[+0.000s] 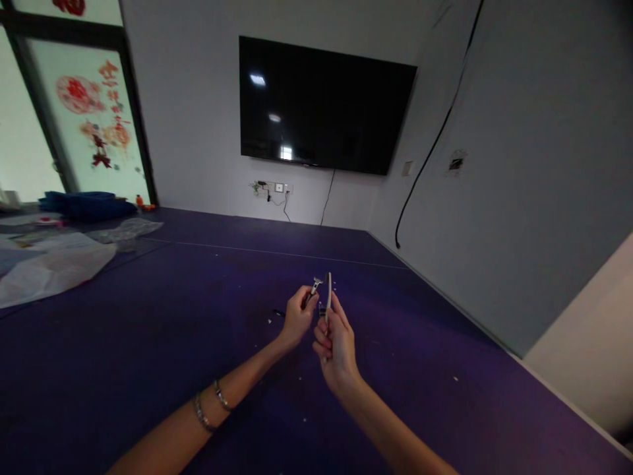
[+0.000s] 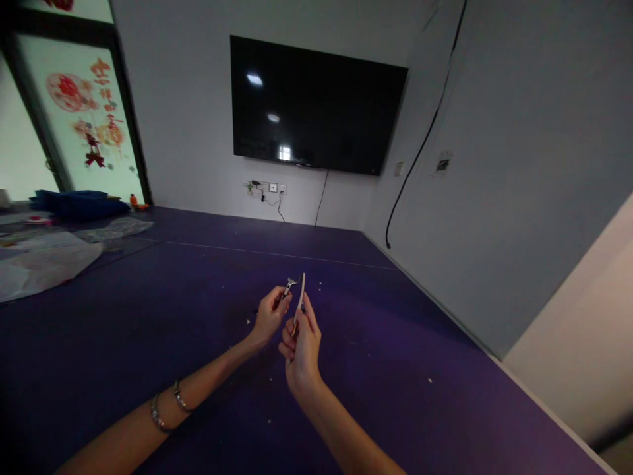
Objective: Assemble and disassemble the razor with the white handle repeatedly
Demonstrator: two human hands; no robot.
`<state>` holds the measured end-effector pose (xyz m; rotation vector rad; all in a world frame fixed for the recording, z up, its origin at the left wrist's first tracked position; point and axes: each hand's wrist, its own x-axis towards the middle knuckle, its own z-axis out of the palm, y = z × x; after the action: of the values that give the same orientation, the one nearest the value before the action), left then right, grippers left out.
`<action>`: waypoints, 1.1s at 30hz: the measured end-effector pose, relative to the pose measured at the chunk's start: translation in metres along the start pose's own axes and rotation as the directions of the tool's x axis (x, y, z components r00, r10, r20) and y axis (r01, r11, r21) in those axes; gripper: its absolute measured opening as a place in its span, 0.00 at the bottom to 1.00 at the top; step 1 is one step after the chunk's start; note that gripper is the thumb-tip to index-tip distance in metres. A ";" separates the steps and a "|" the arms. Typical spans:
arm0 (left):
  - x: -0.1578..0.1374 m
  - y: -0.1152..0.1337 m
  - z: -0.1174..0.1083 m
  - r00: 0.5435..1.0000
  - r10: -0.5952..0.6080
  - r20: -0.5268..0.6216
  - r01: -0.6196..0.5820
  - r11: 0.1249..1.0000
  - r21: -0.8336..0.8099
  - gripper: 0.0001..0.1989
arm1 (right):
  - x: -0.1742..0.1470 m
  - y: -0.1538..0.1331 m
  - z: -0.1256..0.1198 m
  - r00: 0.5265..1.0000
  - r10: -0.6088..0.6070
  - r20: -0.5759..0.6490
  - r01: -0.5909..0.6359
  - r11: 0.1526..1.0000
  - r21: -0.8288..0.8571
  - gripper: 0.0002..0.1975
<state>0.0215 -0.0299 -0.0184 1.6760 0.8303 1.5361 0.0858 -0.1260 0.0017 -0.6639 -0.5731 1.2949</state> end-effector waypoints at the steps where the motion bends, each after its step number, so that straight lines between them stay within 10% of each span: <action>1: 0.000 0.000 0.000 1.000 0.003 -0.001 -0.003 1.000 -0.007 0.08 | -0.002 0.002 0.001 1.000 0.007 0.000 -0.007 1.000 -0.003 0.31; 26: 0.003 -0.002 -0.002 0.999 -0.007 -0.038 0.005 0.999 -0.047 0.06 | -0.008 0.010 0.001 0.997 0.068 0.030 -0.067 0.998 -0.016 0.31; 33: 0.015 -0.010 -0.006 0.999 -0.045 -0.024 0.043 0.997 -0.068 0.07 | 0.015 -0.018 0.001 0.992 -0.117 0.052 0.122 0.987 -0.101 0.28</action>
<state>0.0168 -0.0111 -0.0187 1.5822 0.8149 1.5417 0.0997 -0.1139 0.0159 -0.6770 -0.7114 1.1759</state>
